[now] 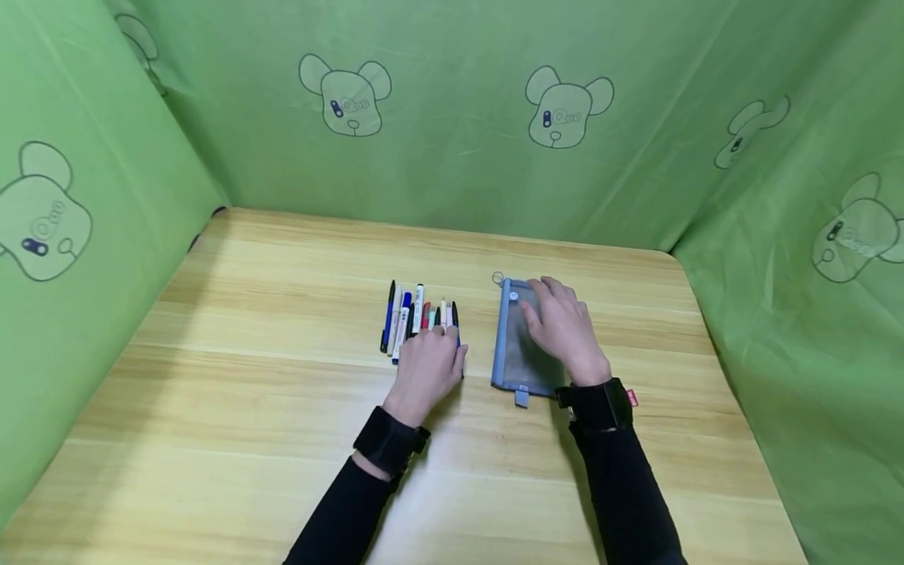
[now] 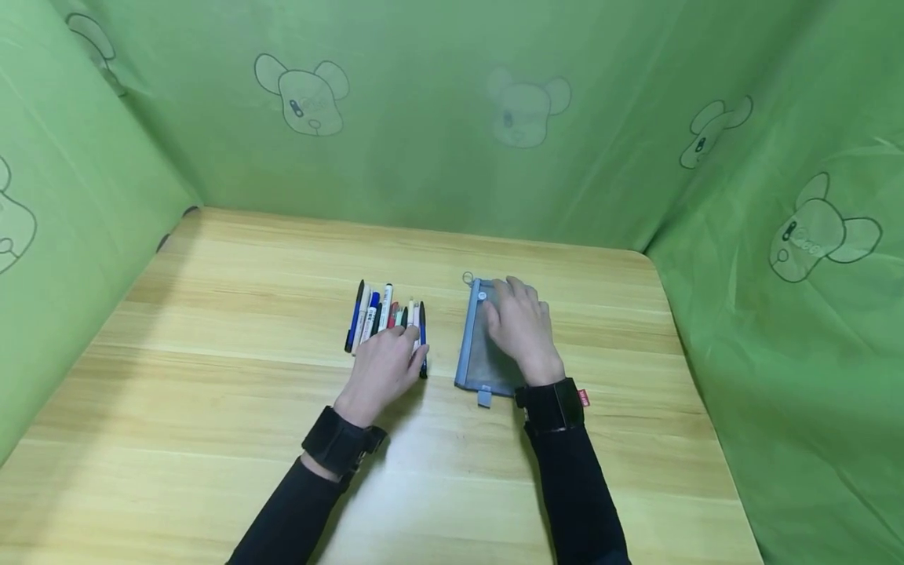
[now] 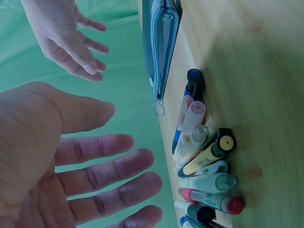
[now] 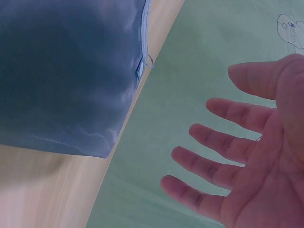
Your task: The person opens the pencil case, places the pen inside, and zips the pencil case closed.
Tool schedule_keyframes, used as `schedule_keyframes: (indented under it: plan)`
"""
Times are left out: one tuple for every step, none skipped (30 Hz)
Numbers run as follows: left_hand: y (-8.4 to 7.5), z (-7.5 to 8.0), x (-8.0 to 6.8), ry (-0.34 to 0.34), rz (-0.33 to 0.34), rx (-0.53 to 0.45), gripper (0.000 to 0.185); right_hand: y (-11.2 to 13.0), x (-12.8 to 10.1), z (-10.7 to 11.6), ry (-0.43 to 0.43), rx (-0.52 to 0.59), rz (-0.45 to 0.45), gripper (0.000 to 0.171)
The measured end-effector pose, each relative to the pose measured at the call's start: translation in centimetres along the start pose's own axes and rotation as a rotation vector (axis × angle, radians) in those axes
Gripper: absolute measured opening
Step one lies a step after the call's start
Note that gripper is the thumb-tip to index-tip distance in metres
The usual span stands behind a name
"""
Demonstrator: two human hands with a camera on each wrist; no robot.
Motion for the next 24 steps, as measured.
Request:
schedule_keyframes:
  plan:
    - [0.0,-0.1,0.1,0.004,0.002,0.001,0.026,-0.1,0.1,0.0,0.005,-0.001,-0.003,0.054]
    - [0.0,-0.2,0.1,0.008,0.005,0.003,0.026,-0.1,0.2,0.0,0.009,-0.002,-0.005,0.054]
    - [0.0,-0.2,0.2,0.013,0.007,0.004,0.026,-0.2,0.3,0.0,0.013,-0.002,-0.006,0.054]
    - [0.0,-0.3,0.3,0.016,0.008,0.004,0.026,-0.2,0.3,0.0,0.015,-0.003,-0.006,0.054]
    - [0.0,-0.3,0.4,0.016,0.010,0.005,0.026,-0.3,0.4,0.0,0.015,-0.005,-0.005,0.054]
    - [0.0,-0.4,0.5,0.017,0.010,0.009,0.026,-0.4,0.5,0.0,0.017,-0.007,-0.006,0.054]
    - [-0.1,-0.4,0.6,0.019,0.010,0.013,0.025,-0.5,0.6,0.0,0.019,-0.010,-0.004,0.054]
    - [-0.1,-0.5,0.6,0.023,0.010,0.015,0.025,-0.5,0.6,-0.1,0.021,-0.013,-0.003,0.054]
    - [-0.1,-0.6,0.7,0.028,0.010,0.018,0.025,-0.6,0.7,-0.1,0.025,-0.015,-0.002,0.054]
    - [-0.1,-0.6,0.8,0.034,0.010,0.024,0.025,-0.7,0.8,-0.2,0.028,-0.017,-0.001,0.054]
    - [-0.2,-0.7,0.9,0.040,0.011,0.028,0.025,-0.8,1.0,-0.3,0.031,-0.017,0.000,0.054]
    - [-0.2,-0.8,1.0,0.052,0.011,0.028,0.025,-0.9,1.1,-0.3,0.036,-0.017,0.001,0.054]
    - [-0.2,-0.9,1.1,0.060,0.013,0.026,0.025,-0.9,1.2,-0.4,0.040,-0.017,0.004,0.054]
    - [-0.2,-1.0,1.2,0.066,0.014,0.025,0.025,-1.0,1.4,-0.5,0.045,-0.017,0.004,0.054]
    - [-0.2,-1.1,1.3,0.071,0.017,0.024,0.025,-1.1,1.6,-0.5,0.049,-0.015,0.006,0.054]
    - [-0.2,-1.2,1.4,0.075,0.018,0.023,0.024,-1.2,1.7,-0.6,0.053,-0.016,0.008,0.053]
    - [-0.2,-1.4,1.5,0.076,0.021,0.023,0.024,-1.3,1.8,-0.6,0.057,-0.016,0.007,0.053]
    - [-0.3,-1.5,1.6,0.079,0.023,0.026,0.024,-1.4,2.0,-0.7,0.063,-0.017,0.006,0.053]
    - [-0.3,-1.6,1.7,0.080,0.026,0.031,0.024,-1.6,2.1,-0.7,0.068,-0.018,0.004,0.053]
    - [-0.3,-1.7,1.8,0.084,0.029,0.034,0.024,-1.7,2.3,-0.8,0.074,-0.018,-0.001,0.053]
    - [-0.3,-1.8,1.9,0.090,0.032,0.036,0.024,-1.8,2.4,-0.8,0.083,-0.019,-0.010,0.053]
    - [-0.3,-1.9,1.9,0.095,0.034,0.039,0.024,-2.0,2.5,-0.9,0.092,-0.019,-0.020,0.054]
    - [-0.3,-1.9,1.9,0.097,0.036,0.042,0.024,-2.2,2.7,-1.0,0.103,-0.020,-0.033,0.054]
    - [-0.3,-2.0,2.0,0.097,0.038,0.045,0.025,-2.3,2.9,-1.0,0.113,-0.019,-0.045,0.055]
Point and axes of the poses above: each hand's wrist, its own x-axis towards the middle knuckle, its own z-axis out of the back of the hand, y = z × x, the point moved 5 cm from there along x, towards the middle knuckle, and after that the axes turned 10 degrees about x, right-handed, at the moved point
